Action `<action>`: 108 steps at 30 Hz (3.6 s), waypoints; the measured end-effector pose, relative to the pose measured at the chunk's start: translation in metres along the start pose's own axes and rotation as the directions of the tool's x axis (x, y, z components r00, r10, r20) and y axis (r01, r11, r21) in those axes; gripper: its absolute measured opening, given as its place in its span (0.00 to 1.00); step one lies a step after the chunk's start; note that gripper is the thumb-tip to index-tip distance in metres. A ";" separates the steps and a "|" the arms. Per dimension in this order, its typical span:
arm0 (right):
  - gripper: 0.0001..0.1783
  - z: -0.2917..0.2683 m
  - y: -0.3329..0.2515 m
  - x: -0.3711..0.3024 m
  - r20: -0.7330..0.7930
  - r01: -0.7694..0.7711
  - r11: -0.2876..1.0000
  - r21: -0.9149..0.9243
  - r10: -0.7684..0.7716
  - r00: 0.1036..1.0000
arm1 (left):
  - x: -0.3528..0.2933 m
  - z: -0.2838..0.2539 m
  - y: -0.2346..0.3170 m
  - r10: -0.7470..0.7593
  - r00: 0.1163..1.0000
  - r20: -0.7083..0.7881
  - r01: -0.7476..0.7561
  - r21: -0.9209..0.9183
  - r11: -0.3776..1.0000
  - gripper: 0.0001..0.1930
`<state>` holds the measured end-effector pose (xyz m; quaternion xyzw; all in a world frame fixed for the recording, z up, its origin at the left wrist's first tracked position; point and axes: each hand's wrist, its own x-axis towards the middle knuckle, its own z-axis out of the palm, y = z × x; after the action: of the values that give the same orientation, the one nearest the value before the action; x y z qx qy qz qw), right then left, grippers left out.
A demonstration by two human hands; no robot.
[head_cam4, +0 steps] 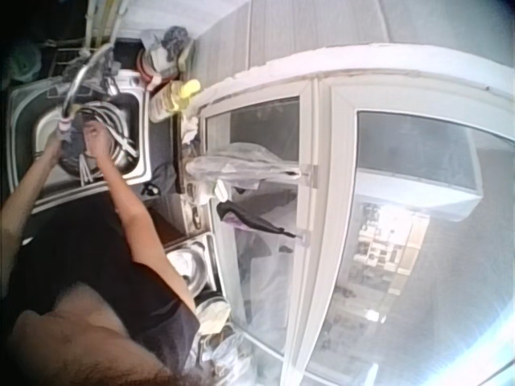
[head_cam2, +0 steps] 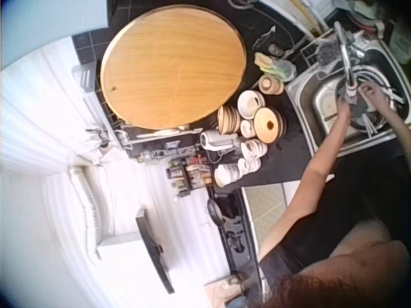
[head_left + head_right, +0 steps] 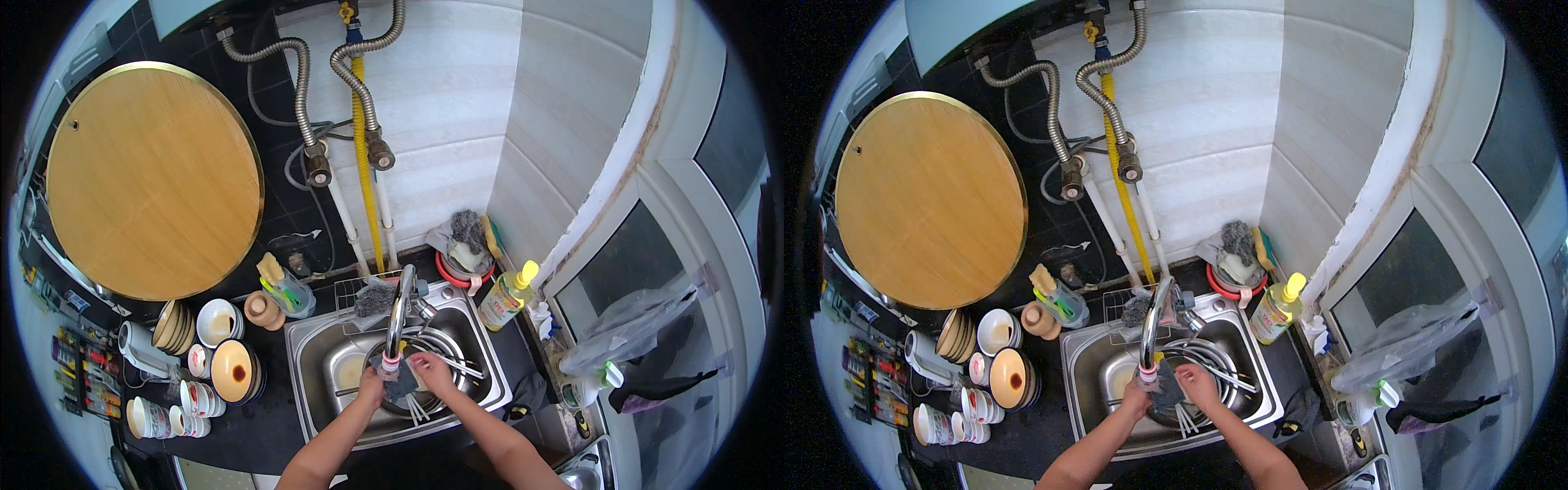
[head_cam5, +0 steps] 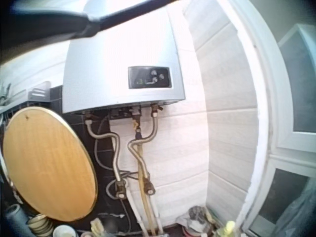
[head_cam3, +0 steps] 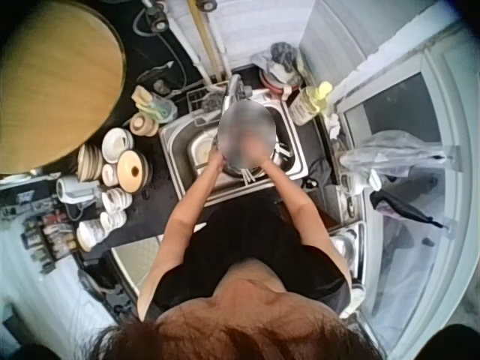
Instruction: The person washes a stack of dirty dishes in a kitchen sink using a sponge and running water. They scrub and rinse bowls, plates, and chopsticks one by one, placing the cleaned items into a metal strainer in the sink.
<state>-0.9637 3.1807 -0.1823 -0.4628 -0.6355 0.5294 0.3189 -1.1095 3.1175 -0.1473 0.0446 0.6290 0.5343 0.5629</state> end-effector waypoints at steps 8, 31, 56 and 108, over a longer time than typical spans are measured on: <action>0.15 0.020 0.000 -0.024 0.081 0.015 0.998 -0.058 -0.011 0.997 | 0.004 -0.024 -0.016 -0.042 0.993 0.108 0.039 0.027 0.999 0.09; 0.09 0.019 -0.011 -0.025 0.033 0.068 0.996 -0.062 -0.066 0.997 | -0.002 -0.030 -0.013 -0.007 0.984 0.177 0.001 0.034 0.999 0.13; 0.18 0.033 0.021 -0.008 0.260 -0.522 0.636 0.568 0.463 0.847 | -0.014 -0.027 0.002 -0.054 0.991 0.122 0.057 -0.015 0.998 0.11; 0.22 0.015 -0.111 0.098 0.126 0.462 0.733 -0.499 -0.466 0.876 | 0.032 -0.030 0.151 0.702 0.704 0.110 -0.678 0.399 0.617 0.22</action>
<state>-1.0411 3.2646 -0.0870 -0.3598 -0.8471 0.2418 0.3075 -1.2264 3.1839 -0.0657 0.3844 0.6764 0.5656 0.2735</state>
